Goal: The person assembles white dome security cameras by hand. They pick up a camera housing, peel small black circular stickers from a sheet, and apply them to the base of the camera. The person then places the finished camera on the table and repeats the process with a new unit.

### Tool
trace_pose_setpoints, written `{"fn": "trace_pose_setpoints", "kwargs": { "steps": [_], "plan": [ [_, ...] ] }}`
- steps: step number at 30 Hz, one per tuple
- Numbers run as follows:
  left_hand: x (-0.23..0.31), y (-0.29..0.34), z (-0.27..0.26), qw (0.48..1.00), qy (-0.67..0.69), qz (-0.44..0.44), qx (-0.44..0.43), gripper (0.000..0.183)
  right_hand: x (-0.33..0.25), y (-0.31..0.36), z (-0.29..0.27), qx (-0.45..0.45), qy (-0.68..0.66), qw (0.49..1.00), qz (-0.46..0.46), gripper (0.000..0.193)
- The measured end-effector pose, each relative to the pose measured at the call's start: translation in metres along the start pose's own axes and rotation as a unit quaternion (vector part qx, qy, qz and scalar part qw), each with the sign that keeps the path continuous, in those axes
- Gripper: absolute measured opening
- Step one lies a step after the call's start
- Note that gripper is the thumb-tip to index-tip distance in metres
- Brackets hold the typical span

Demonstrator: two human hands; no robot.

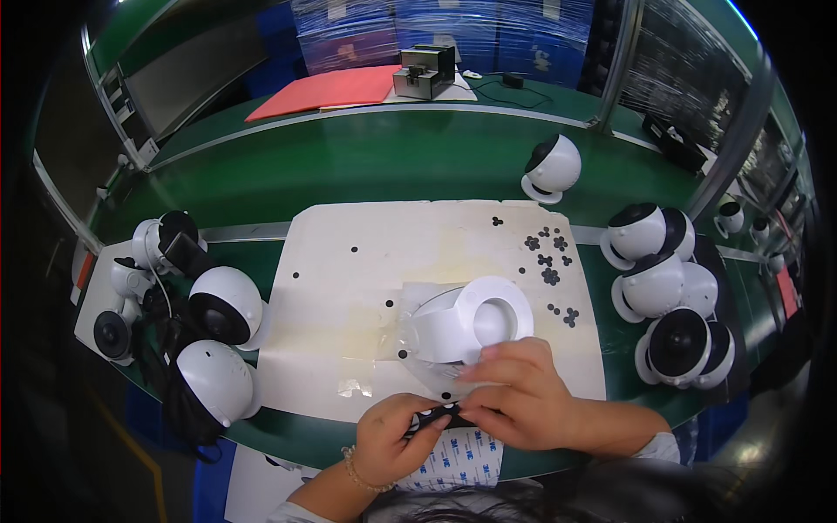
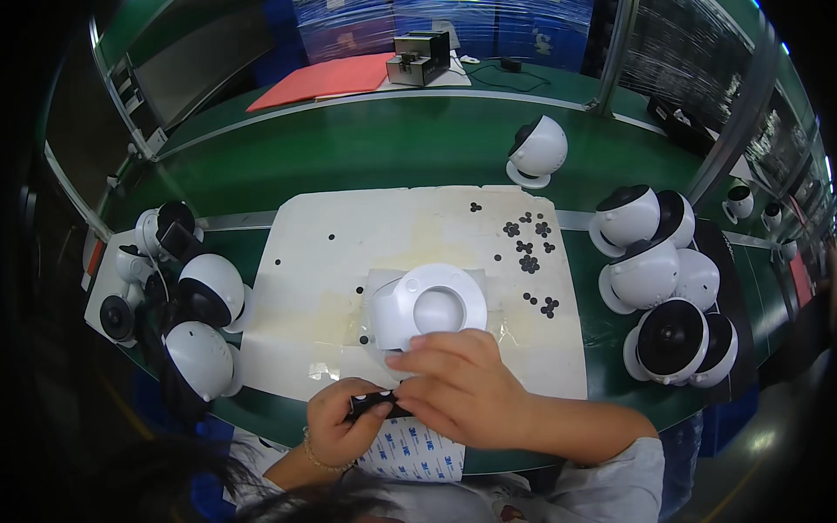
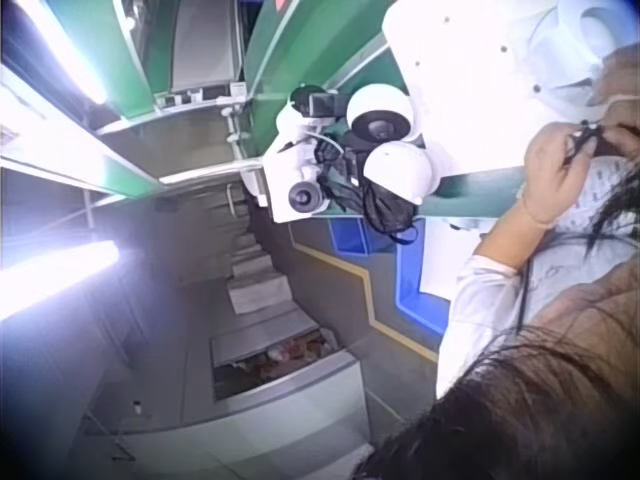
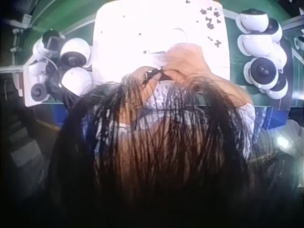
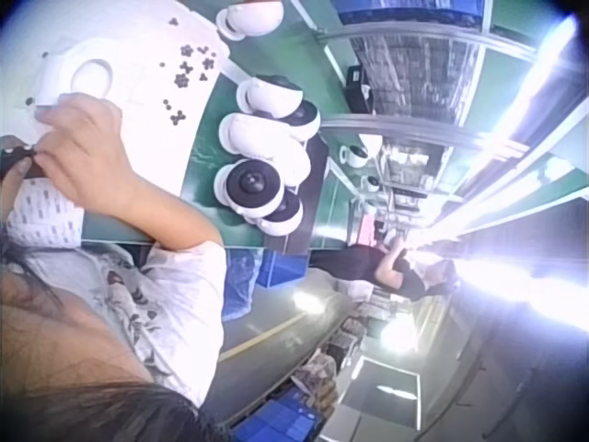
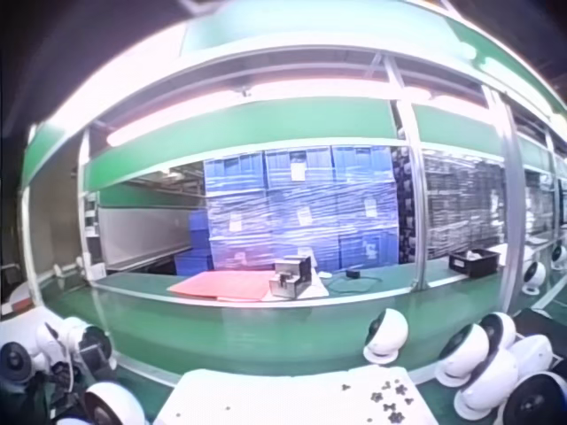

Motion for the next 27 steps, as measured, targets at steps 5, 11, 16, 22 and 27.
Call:
{"fn": "trace_pose_setpoints", "kwargs": {
  "steps": [5,11,16,22,27],
  "plan": [
    [0.0,0.001,-0.001,0.999,-0.036,0.016,0.009,0.017,-0.004,0.003,-0.003,0.015,0.056,0.993,-0.099,0.017],
    [0.001,-0.002,0.0,0.999,-0.034,0.019,-0.008,0.021,-0.006,-0.008,-0.001,0.0,-0.082,0.997,0.004,0.029],
    [-0.004,0.001,0.0,0.998,-0.037,0.041,-0.012,0.023,-0.005,-0.007,0.003,-0.052,-0.105,0.993,-0.007,0.034],
    [-0.002,-0.001,0.001,0.998,-0.046,0.041,0.001,0.021,-0.004,-0.006,-0.001,-0.035,-0.182,0.982,0.036,0.035],
    [-0.005,0.001,0.001,0.999,-0.045,0.013,0.001,0.014,0.0,0.003,0.008,0.063,-0.235,0.97,0.021,0.046]
  ]
}}
Point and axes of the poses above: each hand's wrist, its own y-axis away from the middle knuckle, its own z-axis out of the palm, x = y × z, the point moved 2 cm from there along -y, towards the middle knuckle, and after that the axes turned 1 degree about -y, right-handed, at the moved point
